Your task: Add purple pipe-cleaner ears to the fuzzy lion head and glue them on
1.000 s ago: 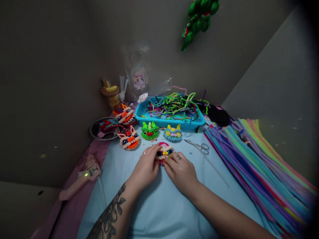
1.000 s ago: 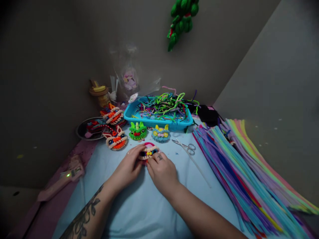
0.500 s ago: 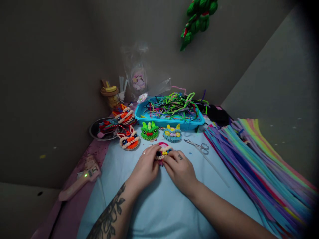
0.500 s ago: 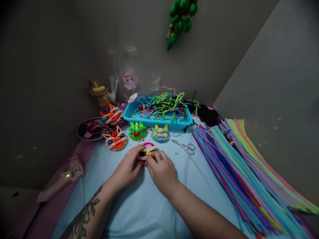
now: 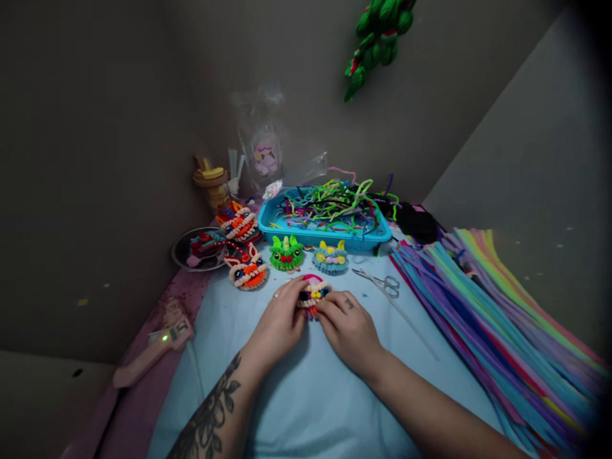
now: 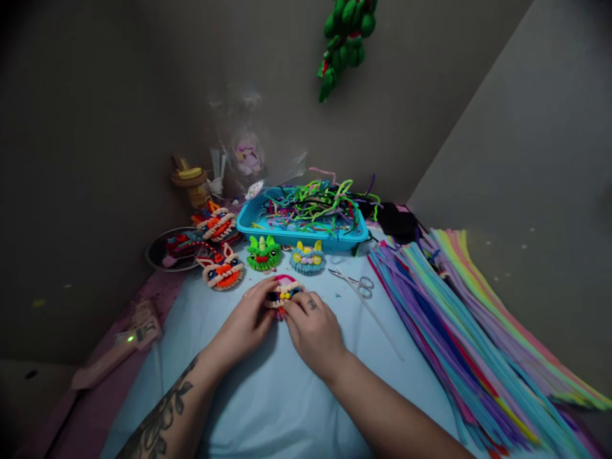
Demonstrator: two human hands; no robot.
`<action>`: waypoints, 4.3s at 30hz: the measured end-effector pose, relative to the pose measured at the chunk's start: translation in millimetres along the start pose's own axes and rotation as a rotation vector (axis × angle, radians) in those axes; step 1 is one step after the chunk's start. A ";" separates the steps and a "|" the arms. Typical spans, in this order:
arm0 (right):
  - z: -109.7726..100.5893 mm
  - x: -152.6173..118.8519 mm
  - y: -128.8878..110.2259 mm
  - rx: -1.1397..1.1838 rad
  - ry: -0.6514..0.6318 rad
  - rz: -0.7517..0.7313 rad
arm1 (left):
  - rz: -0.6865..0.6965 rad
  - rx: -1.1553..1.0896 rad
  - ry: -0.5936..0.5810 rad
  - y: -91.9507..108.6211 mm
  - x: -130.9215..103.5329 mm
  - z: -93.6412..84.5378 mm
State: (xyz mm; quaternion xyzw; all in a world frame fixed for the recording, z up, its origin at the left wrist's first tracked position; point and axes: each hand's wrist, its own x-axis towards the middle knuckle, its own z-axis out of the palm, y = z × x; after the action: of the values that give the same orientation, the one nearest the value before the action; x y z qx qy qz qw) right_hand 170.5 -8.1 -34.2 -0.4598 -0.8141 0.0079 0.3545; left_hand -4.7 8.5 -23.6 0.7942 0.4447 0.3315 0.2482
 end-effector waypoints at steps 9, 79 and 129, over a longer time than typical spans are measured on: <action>1.5 0.1 1.9 -0.021 -0.044 0.024 | -0.024 -0.012 -0.004 1.1 2.3 0.8; 0.2 15.1 29.8 0.128 -0.176 0.108 | -0.011 0.229 0.058 -0.2 11.6 14.6; -8.2 7.9 30.9 0.359 -0.077 0.144 | -0.113 -0.110 0.007 -14.7 4.5 -7.0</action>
State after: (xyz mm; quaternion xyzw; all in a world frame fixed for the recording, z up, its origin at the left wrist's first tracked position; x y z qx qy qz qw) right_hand 195.7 13.1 -34.1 -0.4458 -0.7776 0.1960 0.3977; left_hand -16.2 20.2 -27.7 0.7517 0.4709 0.3436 0.3084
